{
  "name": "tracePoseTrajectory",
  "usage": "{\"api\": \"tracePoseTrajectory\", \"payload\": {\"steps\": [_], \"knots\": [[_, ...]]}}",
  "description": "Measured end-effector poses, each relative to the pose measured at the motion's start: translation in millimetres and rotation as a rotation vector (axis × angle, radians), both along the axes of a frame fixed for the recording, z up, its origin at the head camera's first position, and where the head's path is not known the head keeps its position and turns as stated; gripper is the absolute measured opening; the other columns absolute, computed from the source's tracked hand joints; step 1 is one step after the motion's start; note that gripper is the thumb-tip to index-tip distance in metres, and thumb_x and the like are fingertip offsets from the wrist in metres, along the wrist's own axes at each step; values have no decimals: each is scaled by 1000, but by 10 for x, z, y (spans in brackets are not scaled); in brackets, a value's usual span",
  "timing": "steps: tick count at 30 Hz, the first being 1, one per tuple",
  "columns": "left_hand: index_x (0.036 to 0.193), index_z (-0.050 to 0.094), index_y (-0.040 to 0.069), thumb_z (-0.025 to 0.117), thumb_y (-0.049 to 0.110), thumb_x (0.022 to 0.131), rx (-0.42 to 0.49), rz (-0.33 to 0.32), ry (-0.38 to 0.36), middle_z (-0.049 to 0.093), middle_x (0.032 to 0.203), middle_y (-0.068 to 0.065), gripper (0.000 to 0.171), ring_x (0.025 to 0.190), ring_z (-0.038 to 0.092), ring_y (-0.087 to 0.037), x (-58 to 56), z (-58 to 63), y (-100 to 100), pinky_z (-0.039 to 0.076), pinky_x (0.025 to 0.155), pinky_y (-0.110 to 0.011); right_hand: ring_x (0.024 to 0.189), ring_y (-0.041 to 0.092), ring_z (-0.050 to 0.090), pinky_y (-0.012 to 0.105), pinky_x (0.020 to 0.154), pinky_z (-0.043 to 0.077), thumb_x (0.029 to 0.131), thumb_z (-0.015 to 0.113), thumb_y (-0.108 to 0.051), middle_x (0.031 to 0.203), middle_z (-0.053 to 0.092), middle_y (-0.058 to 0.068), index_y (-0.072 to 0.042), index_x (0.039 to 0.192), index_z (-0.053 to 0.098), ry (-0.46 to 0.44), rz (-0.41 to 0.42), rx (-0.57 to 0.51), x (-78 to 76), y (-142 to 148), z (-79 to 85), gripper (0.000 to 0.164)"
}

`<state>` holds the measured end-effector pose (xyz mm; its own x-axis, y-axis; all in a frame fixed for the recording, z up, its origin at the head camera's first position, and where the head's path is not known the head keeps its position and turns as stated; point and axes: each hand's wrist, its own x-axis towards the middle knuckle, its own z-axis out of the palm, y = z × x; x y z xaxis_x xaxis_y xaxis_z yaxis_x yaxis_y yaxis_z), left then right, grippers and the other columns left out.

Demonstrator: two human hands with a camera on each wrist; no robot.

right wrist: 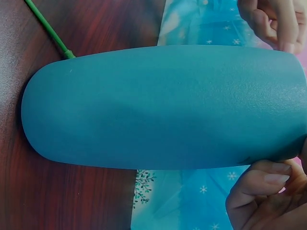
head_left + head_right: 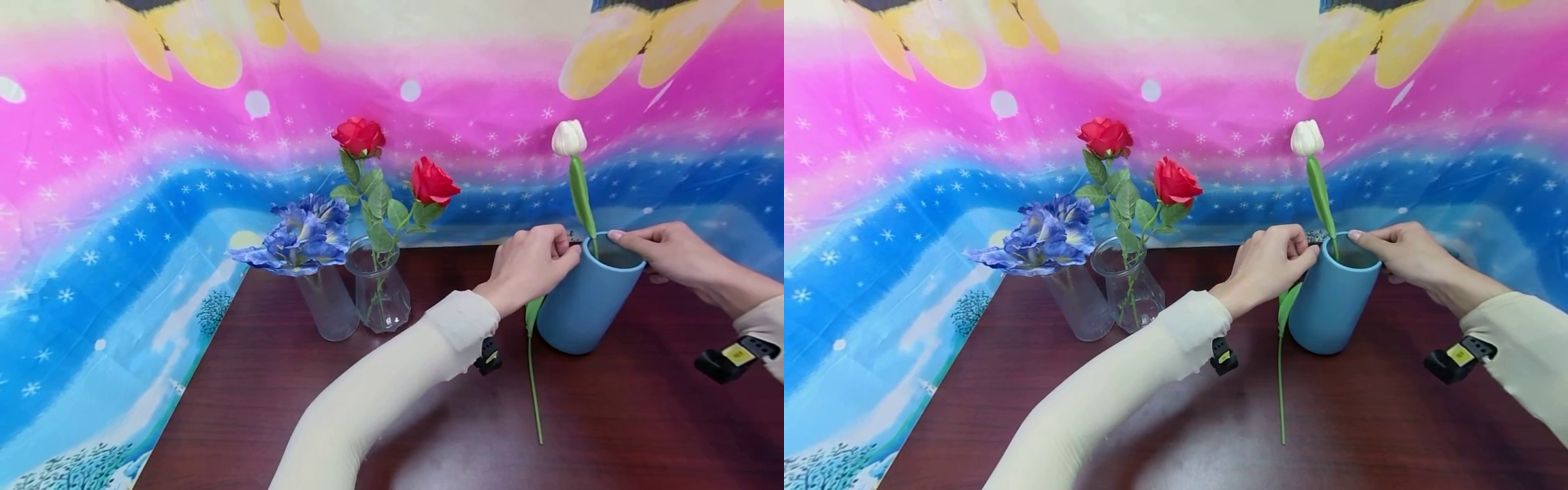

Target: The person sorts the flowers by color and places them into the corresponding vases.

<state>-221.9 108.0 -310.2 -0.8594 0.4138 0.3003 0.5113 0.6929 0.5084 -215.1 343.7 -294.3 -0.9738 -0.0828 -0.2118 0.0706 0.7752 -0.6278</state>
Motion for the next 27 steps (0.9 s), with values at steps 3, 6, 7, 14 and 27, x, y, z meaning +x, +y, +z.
{"api": "tracePoseTrajectory", "payload": {"steps": [3, 6, 7, 14, 27], "knots": [[80, 55, 27, 60, 40, 100, 9, 6, -3, 52, 63, 10, 25, 57, 50, -1, -5, -44, -26, 40, 50, -18, 86, -3, 57, 51, 80, 59, 106, 37, -53, 148, 39, 38, 7, 146, 42, -2, 3, 3, -4, 10, -10, 72], [80, 56, 26, 60, 40, 100, 16, 3, -17, 52, 63, 10, 25, 56, 50, -2, -9, -77, -53, 40, 50, -18, 95, 15, 63, 52, 81, 59, 106, 37, -52, 148, 38, 39, 7, 146, 42, 0, 5, 8, -7, 15, -15, 72], [80, 56, 26, 60, 40, 100, 18, 3, -25, 52, 63, 9, 25, 56, 50, -2, -10, -87, -62, 40, 50, -18, 100, 23, 64, 52, 81, 59, 106, 37, -52, 148, 38, 39, 7, 146, 42, 1, 6, 8, -6, 13, -16, 72], [80, 57, 25, 58, 40, 102, 30, 10, -64, 52, 62, 8, 26, 56, 50, -4, -29, -163, -139, 40, 51, -19, 127, 56, 46, 54, 82, 59, 107, 35, -52, 153, 29, 40, 7, 148, 38, -6, 12, -2, 11, 1, -7, 72], [77, 58, 25, 59, 40, 100, 55, 28, -58, 51, 59, 10, 28, 55, 50, -4, -49, -444, -264, 39, 52, -20, 112, 24, 61, 54, 86, 58, 107, 35, -53, 126, 49, 33, 6, 149, 37, -27, 6, -22, 5, 15, -4, 73]]}}
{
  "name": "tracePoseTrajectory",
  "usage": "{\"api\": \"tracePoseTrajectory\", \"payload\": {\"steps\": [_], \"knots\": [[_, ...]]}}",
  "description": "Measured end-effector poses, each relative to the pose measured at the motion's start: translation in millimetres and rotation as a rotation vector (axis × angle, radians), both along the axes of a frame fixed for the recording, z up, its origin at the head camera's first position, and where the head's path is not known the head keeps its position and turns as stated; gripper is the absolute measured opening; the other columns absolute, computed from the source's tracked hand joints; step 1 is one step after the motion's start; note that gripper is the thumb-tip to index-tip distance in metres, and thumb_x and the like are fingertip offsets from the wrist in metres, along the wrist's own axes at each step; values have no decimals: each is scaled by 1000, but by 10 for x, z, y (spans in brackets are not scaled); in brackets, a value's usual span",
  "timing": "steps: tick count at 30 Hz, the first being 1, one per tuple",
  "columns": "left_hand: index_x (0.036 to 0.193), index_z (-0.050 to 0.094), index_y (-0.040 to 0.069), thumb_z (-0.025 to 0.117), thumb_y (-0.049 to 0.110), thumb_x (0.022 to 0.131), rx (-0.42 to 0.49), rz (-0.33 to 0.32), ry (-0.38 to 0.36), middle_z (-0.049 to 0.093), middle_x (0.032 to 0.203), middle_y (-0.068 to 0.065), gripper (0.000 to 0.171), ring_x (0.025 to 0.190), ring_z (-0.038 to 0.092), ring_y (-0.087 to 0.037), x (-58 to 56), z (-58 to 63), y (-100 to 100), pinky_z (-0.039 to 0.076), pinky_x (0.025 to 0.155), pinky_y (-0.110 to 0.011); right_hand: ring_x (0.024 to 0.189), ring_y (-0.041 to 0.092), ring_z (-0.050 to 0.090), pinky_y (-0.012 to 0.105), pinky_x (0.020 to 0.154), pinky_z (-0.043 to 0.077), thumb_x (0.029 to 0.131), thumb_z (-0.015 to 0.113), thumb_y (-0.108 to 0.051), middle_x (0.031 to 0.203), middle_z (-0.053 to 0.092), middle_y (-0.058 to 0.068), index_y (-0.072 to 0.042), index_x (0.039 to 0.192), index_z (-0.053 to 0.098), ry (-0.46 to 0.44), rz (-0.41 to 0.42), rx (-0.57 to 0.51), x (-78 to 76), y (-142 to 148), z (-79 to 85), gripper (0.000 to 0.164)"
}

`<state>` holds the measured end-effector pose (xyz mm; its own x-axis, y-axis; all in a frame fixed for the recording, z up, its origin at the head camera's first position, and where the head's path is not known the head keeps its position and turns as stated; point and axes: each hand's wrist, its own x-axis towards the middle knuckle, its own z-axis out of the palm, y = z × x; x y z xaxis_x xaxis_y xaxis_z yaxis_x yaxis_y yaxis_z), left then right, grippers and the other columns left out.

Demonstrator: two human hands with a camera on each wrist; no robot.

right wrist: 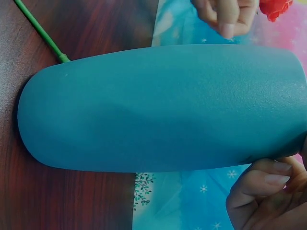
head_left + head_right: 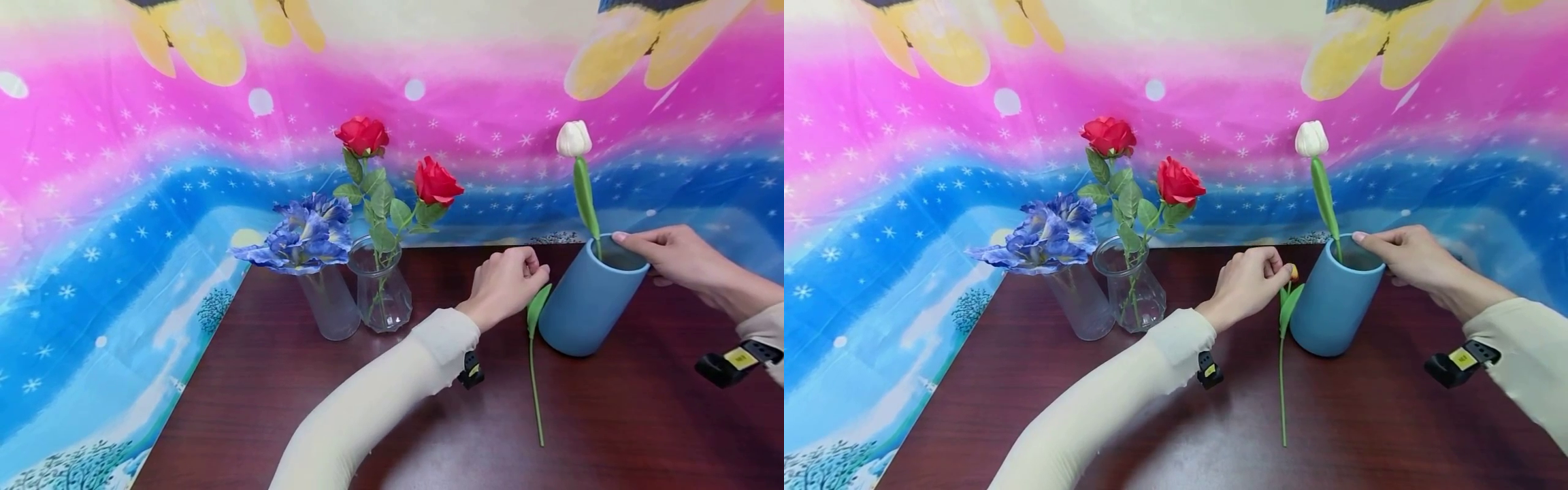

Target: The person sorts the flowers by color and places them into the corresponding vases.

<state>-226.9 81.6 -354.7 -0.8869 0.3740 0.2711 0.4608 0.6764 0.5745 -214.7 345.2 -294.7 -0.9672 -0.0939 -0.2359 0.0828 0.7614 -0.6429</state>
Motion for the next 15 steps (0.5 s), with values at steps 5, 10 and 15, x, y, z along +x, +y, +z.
{"api": "tracePoseTrajectory", "payload": {"steps": [5, 10, 15], "knots": [[75, 56, 25, 58, 37, 101, 2, -17, -11, 51, 61, 11, 29, 56, 49, -3, 14, -107, -6, 38, 51, -19, 88, -3, 55, 52, 85, 58, 106, 37, -53, 117, 54, 18, 5, 149, 38, 4, -6, 0, -8, 14, -5, 72], [72, 51, 23, 56, 36, 102, -22, -19, -29, 46, 60, 9, 34, 53, 47, -4, 37, -239, -1, 35, 49, -21, 120, 41, 53, 55, 86, 57, 107, 35, -52, 150, 34, 35, 6, 149, 37, 1, 2, -5, -1, 2, -7, 72], [69, 48, 23, 55, 38, 102, -67, -19, -63, 44, 58, 9, 37, 51, 46, -6, 70, -369, 0, 33, 46, -22, 93, -5, 57, 55, 87, 57, 106, 35, -53, 156, 27, 37, 6, 150, 35, -9, 0, -13, -6, 8, -4, 73]]}}
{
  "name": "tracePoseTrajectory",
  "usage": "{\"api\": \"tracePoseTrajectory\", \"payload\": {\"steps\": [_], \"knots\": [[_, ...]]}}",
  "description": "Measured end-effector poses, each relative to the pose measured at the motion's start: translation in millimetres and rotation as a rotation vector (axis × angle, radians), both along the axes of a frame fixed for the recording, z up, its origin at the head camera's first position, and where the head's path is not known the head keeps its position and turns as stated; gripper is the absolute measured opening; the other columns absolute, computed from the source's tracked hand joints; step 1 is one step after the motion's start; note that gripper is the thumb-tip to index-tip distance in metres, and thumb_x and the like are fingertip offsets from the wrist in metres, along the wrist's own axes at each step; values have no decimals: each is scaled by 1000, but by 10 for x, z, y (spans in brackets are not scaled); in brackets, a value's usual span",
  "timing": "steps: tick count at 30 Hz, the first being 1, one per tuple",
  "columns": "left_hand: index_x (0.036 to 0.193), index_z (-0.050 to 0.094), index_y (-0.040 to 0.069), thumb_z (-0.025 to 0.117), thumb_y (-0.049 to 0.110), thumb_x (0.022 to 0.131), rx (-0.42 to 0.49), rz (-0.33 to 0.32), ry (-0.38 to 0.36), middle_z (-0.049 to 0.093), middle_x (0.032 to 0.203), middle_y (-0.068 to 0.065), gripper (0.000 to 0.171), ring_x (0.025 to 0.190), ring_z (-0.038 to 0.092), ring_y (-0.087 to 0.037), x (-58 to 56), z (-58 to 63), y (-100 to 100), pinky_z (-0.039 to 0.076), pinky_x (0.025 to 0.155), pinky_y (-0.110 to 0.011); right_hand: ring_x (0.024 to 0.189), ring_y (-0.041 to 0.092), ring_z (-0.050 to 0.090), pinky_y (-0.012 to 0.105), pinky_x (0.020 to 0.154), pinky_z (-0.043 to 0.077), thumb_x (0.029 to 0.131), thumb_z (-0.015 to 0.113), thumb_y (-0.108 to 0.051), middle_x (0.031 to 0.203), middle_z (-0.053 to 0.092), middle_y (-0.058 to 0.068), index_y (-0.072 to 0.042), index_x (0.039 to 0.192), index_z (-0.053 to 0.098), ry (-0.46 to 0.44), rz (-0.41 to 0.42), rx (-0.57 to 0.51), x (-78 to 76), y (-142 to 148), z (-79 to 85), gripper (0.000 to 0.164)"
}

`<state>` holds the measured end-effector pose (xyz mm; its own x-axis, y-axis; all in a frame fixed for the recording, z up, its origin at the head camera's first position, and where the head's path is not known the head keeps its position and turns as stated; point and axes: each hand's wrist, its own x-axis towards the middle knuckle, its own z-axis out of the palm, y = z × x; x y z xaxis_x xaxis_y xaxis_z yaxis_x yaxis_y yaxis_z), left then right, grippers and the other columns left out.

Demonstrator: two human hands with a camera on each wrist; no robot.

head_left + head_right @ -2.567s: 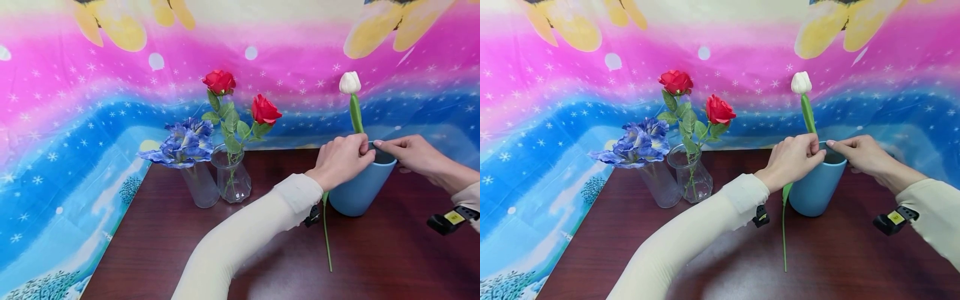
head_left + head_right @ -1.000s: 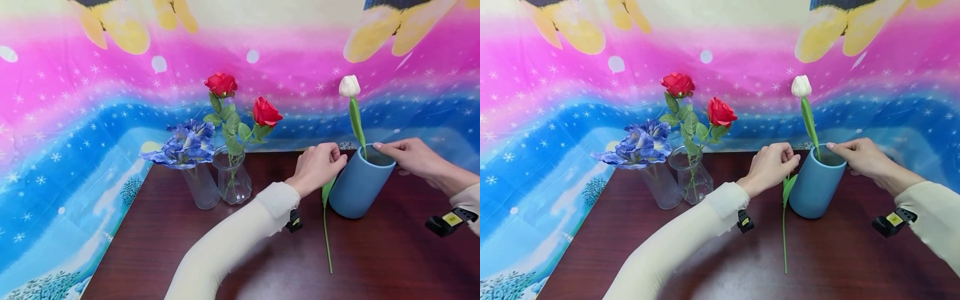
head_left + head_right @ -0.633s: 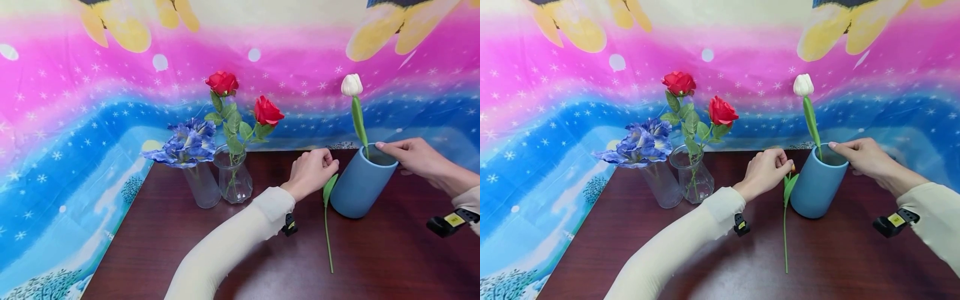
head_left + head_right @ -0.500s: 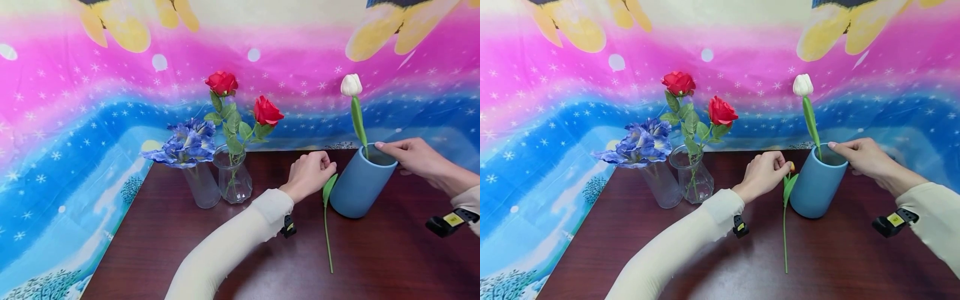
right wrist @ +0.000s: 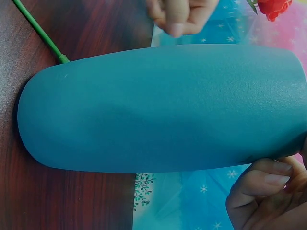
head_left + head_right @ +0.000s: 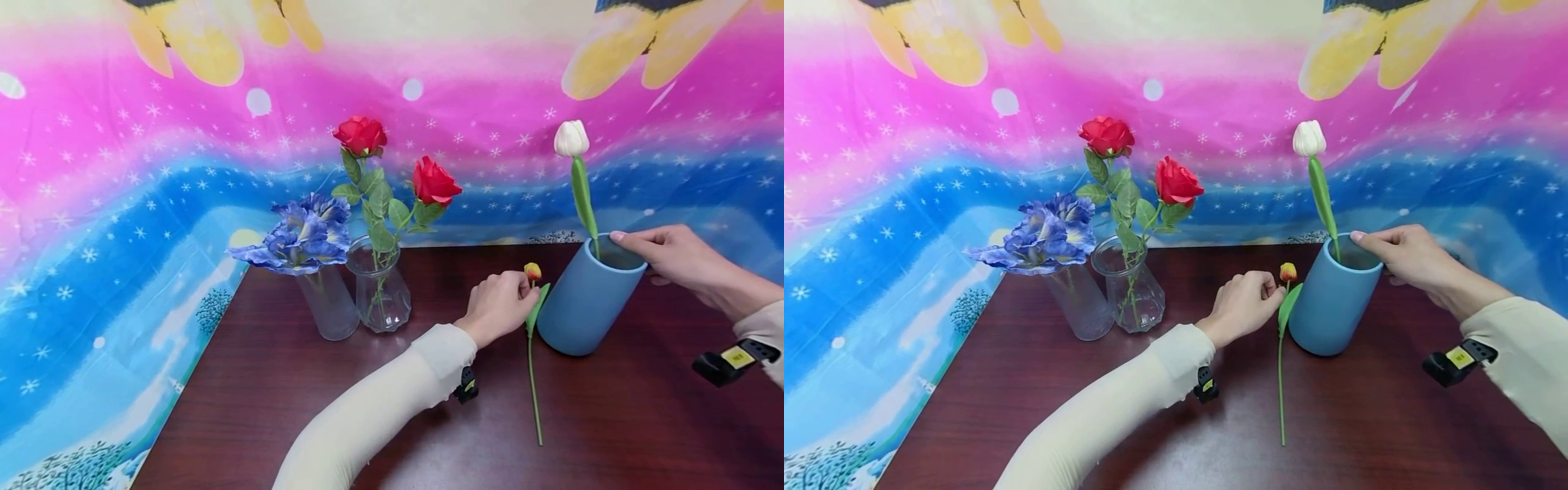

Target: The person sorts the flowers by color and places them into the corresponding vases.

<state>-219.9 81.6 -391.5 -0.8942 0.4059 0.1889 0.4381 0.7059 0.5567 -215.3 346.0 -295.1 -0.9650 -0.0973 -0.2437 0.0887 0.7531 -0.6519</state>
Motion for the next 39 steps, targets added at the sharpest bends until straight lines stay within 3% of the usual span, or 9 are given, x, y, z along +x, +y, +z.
{"api": "tracePoseTrajectory", "payload": {"steps": [2, 8, 13, 20, 23, 25, 30, 34, 39], "knots": [[67, 47, 22, 55, 37, 102, -12, -1, -18, 42, 56, 8, 39, 50, 44, -7, 13, -51, 6, 32, 45, -23, 88, -16, 48, 55, 87, 57, 106, 36, -54, 155, 29, 36, 5, 150, 35, -2, -3, -2, -2, 4, 2, 74], [62, 45, 21, 57, 37, 100, -71, -15, -63, 36, 51, 7, 43, 44, 38, -9, 49, -215, 40, 26, 41, -24, 96, -4, 54, 55, 87, 57, 106, 36, -54, 153, 32, 35, 5, 150, 37, 3, -6, 0, -3, 4, 1, 73], [62, 48, 21, 59, 41, 99, -149, 0, -84, 40, 50, 8, 44, 45, 42, -9, 89, -317, 78, 31, 41, -25, 91, -12, 52, 56, 88, 57, 106, 35, -54, 156, 27, 37, 6, 150, 36, -1, -4, -4, -2, 4, -3, 74], [56, 43, 22, 61, 46, 97, -255, 10, -92, 35, 46, 8, 50, 44, 43, -9, 131, -455, 131, 34, 41, -26, 113, 33, 62, 57, 88, 56, 106, 34, -54, 148, 37, 38, 6, 151, 35, -6, -6, -3, 4, -13, -1, 74], [55, 41, 21, 63, 46, 95, -300, 11, -84, 34, 46, 7, 52, 44, 45, -10, 139, -511, 157, 35, 41, -26, 90, 7, 62, 54, 87, 57, 106, 36, -54, 108, 54, 27, 5, 150, 38, 0, -10, 10, -1, -13, 6, 74], [55, 41, 21, 65, 45, 93, -332, 15, -75, 35, 47, 7, 51, 45, 47, -10, 146, -538, 169, 36, 41, -27, 90, 4, 59, 54, 86, 57, 106, 36, -54, 107, 54, 28, 5, 149, 39, 3, -10, 14, 0, -13, 10, 73], [55, 40, 21, 68, 45, 91, -381, 30, -74, 36, 50, 7, 51, 47, 47, -10, 162, -578, 193, 36, 42, -28, 91, -1, 57, 54, 87, 57, 106, 37, -54, 142, 45, 34, 5, 149, 38, 3, -11, 9, 1, -8, 14, 73], [56, 42, 21, 68, 47, 91, -409, 39, -90, 40, 51, 7, 51, 48, 48, -11, 174, -603, 219, 37, 43, -29, 84, -2, 56, 53, 86, 58, 106, 37, -54, 128, 53, 22, 4, 149, 38, 3, -14, 8, -4, 1, 7, 73], [57, 43, 22, 70, 48, 89, -438, 56, -98, 46, 53, 7, 49, 50, 51, -11, 186, -611, 236, 38, 44, -31, 109, 25, 63, 54, 86, 57, 106, 36, -54, 155, 29, 38, 6, 149, 37, -1, -9, 9, -4, -5, 4, 74]]}}
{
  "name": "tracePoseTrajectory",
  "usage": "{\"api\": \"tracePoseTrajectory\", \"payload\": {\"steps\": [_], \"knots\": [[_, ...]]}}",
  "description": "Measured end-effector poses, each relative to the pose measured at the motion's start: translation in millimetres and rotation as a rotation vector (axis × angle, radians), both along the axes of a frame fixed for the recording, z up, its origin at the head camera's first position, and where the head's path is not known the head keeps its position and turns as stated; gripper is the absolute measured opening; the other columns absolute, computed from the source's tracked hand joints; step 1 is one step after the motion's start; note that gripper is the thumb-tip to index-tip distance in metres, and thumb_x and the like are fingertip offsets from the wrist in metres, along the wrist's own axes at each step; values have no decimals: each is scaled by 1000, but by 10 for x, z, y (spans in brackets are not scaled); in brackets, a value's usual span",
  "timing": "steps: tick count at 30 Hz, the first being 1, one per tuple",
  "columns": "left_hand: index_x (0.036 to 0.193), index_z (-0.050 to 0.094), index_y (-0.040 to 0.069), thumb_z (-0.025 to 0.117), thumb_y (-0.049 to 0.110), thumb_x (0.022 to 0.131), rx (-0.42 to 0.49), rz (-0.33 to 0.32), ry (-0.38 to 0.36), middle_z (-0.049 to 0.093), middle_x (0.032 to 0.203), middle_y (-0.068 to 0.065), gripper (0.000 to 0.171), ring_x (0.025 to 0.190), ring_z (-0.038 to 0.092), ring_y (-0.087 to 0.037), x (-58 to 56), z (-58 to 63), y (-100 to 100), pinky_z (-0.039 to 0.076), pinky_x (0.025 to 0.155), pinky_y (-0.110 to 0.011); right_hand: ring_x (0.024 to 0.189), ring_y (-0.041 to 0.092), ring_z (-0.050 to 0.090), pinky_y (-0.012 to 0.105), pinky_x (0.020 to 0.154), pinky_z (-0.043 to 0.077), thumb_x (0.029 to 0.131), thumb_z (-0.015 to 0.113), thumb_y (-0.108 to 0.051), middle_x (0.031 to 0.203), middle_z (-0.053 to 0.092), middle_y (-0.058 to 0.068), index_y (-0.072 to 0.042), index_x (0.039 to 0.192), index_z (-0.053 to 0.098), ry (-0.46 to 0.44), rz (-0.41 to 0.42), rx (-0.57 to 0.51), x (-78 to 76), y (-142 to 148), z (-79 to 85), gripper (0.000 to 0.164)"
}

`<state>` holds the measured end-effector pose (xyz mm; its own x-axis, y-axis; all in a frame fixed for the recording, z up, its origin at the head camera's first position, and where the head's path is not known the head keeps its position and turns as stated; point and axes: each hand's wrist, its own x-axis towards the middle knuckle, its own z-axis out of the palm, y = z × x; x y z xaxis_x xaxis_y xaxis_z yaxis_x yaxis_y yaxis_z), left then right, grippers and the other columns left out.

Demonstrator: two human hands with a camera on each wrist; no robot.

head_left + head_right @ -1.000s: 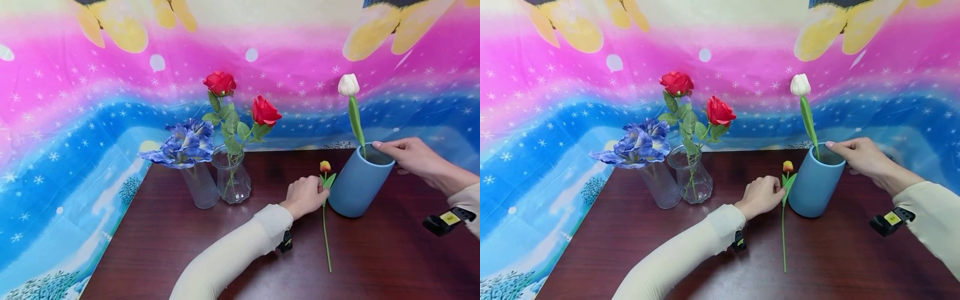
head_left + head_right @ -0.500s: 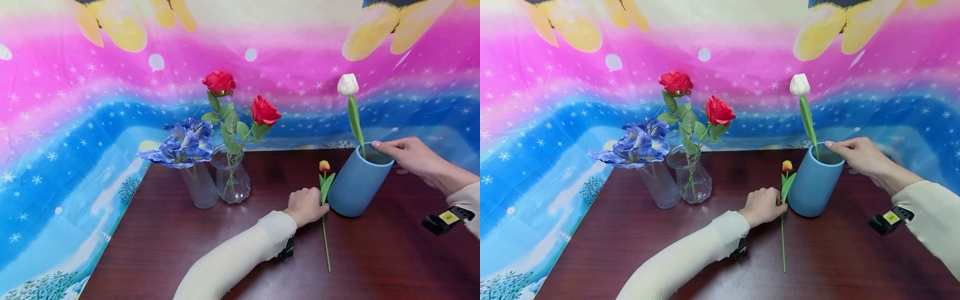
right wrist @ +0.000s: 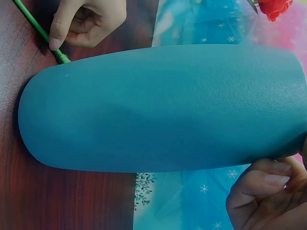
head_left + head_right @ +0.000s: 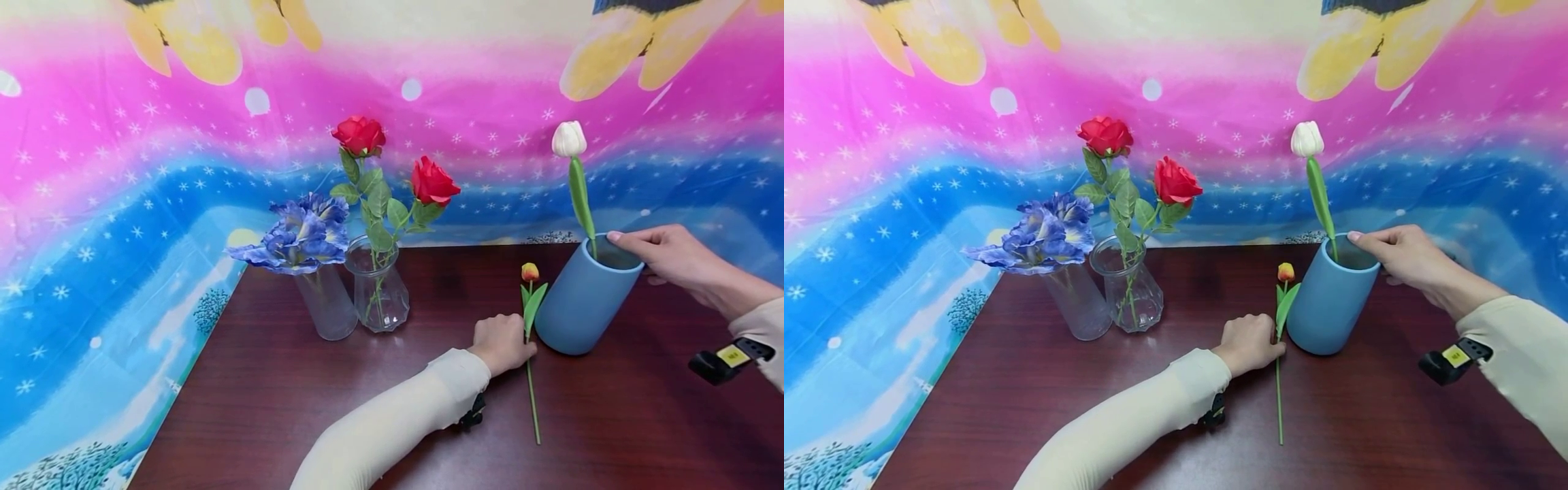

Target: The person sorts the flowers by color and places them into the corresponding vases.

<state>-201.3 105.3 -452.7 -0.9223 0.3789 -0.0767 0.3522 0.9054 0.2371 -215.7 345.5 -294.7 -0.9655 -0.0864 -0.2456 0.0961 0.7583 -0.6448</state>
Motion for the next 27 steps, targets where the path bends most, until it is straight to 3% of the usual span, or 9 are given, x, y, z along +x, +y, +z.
{"api": "tracePoseTrajectory", "payload": {"steps": [2, 3, 8, 11, 14, 20, 22, 24, 27], "knots": [[57, 42, 22, 69, 48, 90, -3, 4, -3, 47, 54, 7, 50, 51, 51, -11, 6, -1, 5, 38, 44, -31, 121, 43, 56, 55, 86, 57, 106, 35, -54, 155, 26, 40, 6, 149, 37, 2, 0, 1, 0, -4, -2, 74], [57, 42, 22, 69, 47, 90, -4, 3, -5, 46, 54, 7, 50, 51, 51, -11, 6, -5, 7, 38, 44, -31, 121, 42, 56, 54, 86, 57, 106, 35, -54, 155, 26, 40, 6, 149, 37, 3, 0, 2, -2, -3, -3, 74], [57, 44, 22, 70, 47, 90, -18, 3, -21, 48, 56, 8, 48, 52, 51, -11, 8, -19, 24, 39, 46, -31, 102, 14, 62, 55, 87, 57, 106, 35, -54, 156, 28, 38, 5, 150, 37, 1, 2, 1, -8, -3, -1, 74], [58, 48, 22, 71, 47, 89, -27, 7, -28, 51, 57, 8, 46, 53, 52, -11, 7, -30, 43, 39, 47, -31, 111, 31, 63, 55, 87, 57, 106, 35, -55, 156, 26, 38, 5, 150, 36, -2, 1, -4, 0, -11, -2, 75], [58, 49, 22, 73, 46, 88, -24, 11, -41, 53, 58, 8, 45, 54, 53, -11, 3, -37, 67, 40, 48, -31, 133, 56, 41, 56, 87, 57, 106, 34, -54, 157, 23, 40, 6, 150, 35, -4, 2, -6, 12, -16, -2, 75], [60, 51, 21, 73, 46, 89, -22, 34, -101, 54, 61, 7, 45, 58, 54, -10, -12, -19, 90, 42, 52, -31, 134, 56, 39, 57, 87, 56, 107, 33, -54, 157, 23, 39, 6, 150, 35, 0, 8, -9, 13, -10, -7, 74], [61, 52, 21, 74, 46, 89, -15, 40, -125, 55, 62, 7, 44, 60, 54, -10, -16, -10, 90, 43, 54, -30, 126, 46, 50, 56, 87, 57, 107, 34, -54, 157, 24, 38, 6, 150, 35, 5, 10, -7, 10, -6, -8, 74], [63, 52, 21, 74, 46, 88, -7, 39, -155, 55, 63, 7, 42, 61, 54, -10, -24, -4, 83, 43, 55, -30, 111, 22, 62, 56, 87, 57, 107, 35, -53, 157, 26, 37, 6, 150, 36, 6, 11, -8, 7, 0, -9, 73], [63, 52, 20, 75, 47, 87, 9, 38, -204, 56, 63, 6, 43, 61, 55, -11, -29, 12, 62, 43, 57, -30, 89, -11, 54, 55, 86, 57, 106, 36, -53, 156, 28, 35, 5, 150, 36, 9, 10, -9, 4, 8, -9, 73]]}}
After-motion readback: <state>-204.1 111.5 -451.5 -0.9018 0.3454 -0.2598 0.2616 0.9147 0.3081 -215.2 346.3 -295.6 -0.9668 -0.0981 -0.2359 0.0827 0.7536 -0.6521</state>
